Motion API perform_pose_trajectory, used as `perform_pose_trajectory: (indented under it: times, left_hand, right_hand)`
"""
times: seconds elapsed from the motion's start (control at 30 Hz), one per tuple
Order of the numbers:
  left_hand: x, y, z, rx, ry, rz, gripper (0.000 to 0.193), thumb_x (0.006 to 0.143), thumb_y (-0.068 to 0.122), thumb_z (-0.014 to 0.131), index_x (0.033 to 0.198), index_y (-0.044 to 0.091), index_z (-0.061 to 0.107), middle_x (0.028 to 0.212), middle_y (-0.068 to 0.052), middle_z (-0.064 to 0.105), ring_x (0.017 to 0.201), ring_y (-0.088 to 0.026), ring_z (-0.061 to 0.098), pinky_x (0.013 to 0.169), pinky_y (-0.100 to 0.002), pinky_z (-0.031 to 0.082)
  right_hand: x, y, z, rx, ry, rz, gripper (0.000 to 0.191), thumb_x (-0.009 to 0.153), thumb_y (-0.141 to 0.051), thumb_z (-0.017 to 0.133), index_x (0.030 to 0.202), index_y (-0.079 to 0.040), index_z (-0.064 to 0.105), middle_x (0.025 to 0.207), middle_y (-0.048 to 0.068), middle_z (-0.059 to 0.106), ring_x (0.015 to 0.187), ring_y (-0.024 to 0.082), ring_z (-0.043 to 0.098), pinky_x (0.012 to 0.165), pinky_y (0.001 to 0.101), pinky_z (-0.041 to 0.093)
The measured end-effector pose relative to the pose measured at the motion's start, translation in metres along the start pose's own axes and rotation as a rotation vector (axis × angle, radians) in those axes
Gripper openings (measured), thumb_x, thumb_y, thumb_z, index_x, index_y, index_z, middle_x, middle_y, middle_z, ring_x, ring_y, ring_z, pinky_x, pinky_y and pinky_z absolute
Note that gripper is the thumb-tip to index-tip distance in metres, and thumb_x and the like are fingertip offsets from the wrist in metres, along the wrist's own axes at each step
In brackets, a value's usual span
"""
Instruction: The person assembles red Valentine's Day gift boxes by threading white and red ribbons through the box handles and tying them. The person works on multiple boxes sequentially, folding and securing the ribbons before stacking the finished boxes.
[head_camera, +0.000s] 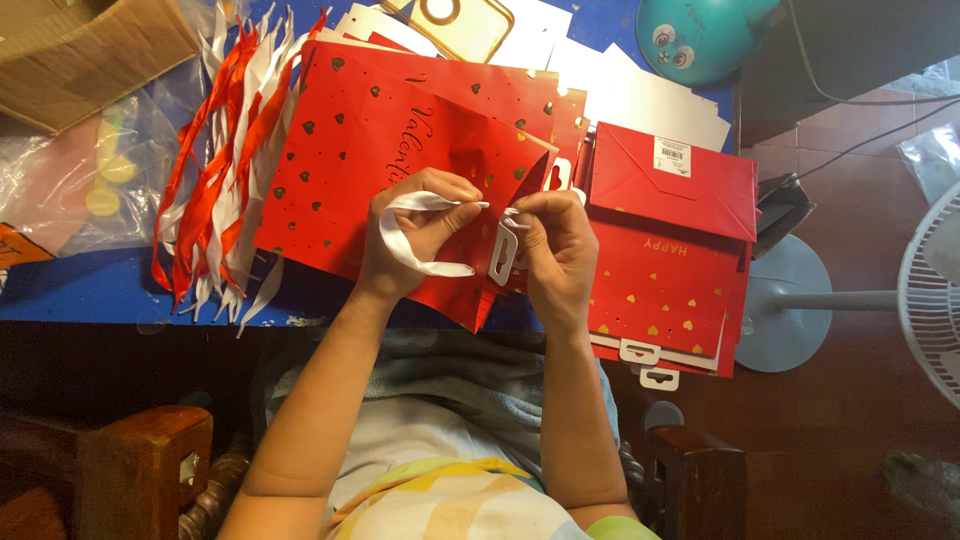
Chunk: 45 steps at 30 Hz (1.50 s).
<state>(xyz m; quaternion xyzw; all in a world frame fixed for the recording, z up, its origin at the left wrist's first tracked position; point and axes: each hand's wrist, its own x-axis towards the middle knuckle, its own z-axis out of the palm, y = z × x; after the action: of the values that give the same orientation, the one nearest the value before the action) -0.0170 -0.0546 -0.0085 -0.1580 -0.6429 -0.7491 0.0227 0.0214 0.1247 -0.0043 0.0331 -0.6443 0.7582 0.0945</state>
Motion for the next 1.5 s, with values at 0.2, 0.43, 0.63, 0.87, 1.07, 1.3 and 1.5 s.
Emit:
perform_pose_trajectory:
  times: [0.2,0.43,0.63,0.87,1.07,1.3,1.5]
  left_hand:
    - [-0.001,-0.002,-0.002,-0.032,-0.003,0.003,0.011,0.095,0.001,0.075,0.101,0.000,0.066,0.105,-0.012,0.073,0.100,-0.018,0.075,0.092,-0.031,0.064]
    - [0.001,0.002,0.002,0.050,-0.009,0.007,0.011,0.095,0.002,0.076,0.102,0.000,0.067,0.105,-0.011,0.075,0.098,-0.017,0.075,0.090,-0.029,0.064]
    - [0.002,0.022,0.008,0.200,-0.095,-0.035,0.053,0.083,0.015,0.087,0.128,0.005,0.060,0.106,-0.008,0.070,0.099,-0.016,0.070,0.089,-0.031,0.061]
    - [0.004,0.038,0.018,0.426,-0.171,0.092,0.100,0.073,0.019,0.090,0.155,0.008,0.034,0.118,-0.012,0.050,0.111,-0.025,0.058,0.100,-0.038,0.055]
    - [0.004,0.032,0.004,0.032,-0.163,-0.149,0.062,0.088,0.004,0.060,0.148,0.008,0.045,0.121,-0.008,0.059,0.111,-0.019,0.065,0.096,-0.035,0.057]
    - [0.002,0.027,0.014,0.278,-0.055,0.084,0.013,0.098,0.001,0.067,0.109,0.007,0.070,0.114,-0.008,0.065,0.105,-0.018,0.068,0.092,-0.032,0.057]
    - [0.003,0.031,0.017,0.365,-0.102,0.134,0.038,0.076,0.012,0.092,0.104,0.006,0.067,0.109,-0.007,0.065,0.100,-0.022,0.068,0.087,-0.034,0.057]
  right_hand:
    - [0.002,0.001,0.003,0.063,0.039,-0.010,0.008,0.107,-0.007,0.065,0.112,-0.004,0.060,0.103,0.000,0.063,0.094,0.006,0.063,0.084,0.0229,0.053]
    - [0.003,0.000,0.005,-0.092,0.043,0.034,0.013,0.101,-0.003,0.068,0.114,0.000,0.066,0.100,0.000,0.069,0.093,0.004,0.065,0.082,0.0213,0.053]
    - [0.009,0.003,0.005,-0.283,0.059,0.067,0.003,0.098,0.000,0.069,0.102,0.001,0.069,0.083,-0.003,0.063,0.073,0.002,0.056,0.064,0.0202,0.046]
    - [0.011,0.005,0.000,-0.231,-0.007,-0.074,0.003,0.103,-0.001,0.068,0.106,0.000,0.068,0.093,-0.001,0.064,0.085,0.005,0.059,0.075,0.0232,0.049]
    - [0.012,0.002,-0.009,-0.056,-0.028,0.081,0.007,0.105,-0.009,0.064,0.108,-0.003,0.066,0.092,0.000,0.068,0.073,0.005,0.059,0.061,0.0212,0.048]
    - [0.011,0.000,-0.014,-0.075,-0.053,0.046,0.008,0.103,-0.007,0.068,0.107,-0.001,0.065,0.104,0.004,0.068,0.090,0.007,0.063,0.075,0.0231,0.053]
    - [0.012,0.001,-0.011,-0.009,-0.067,0.002,0.008,0.103,-0.002,0.070,0.108,0.000,0.064,0.108,0.006,0.068,0.097,0.010,0.065,0.086,0.0252,0.055]
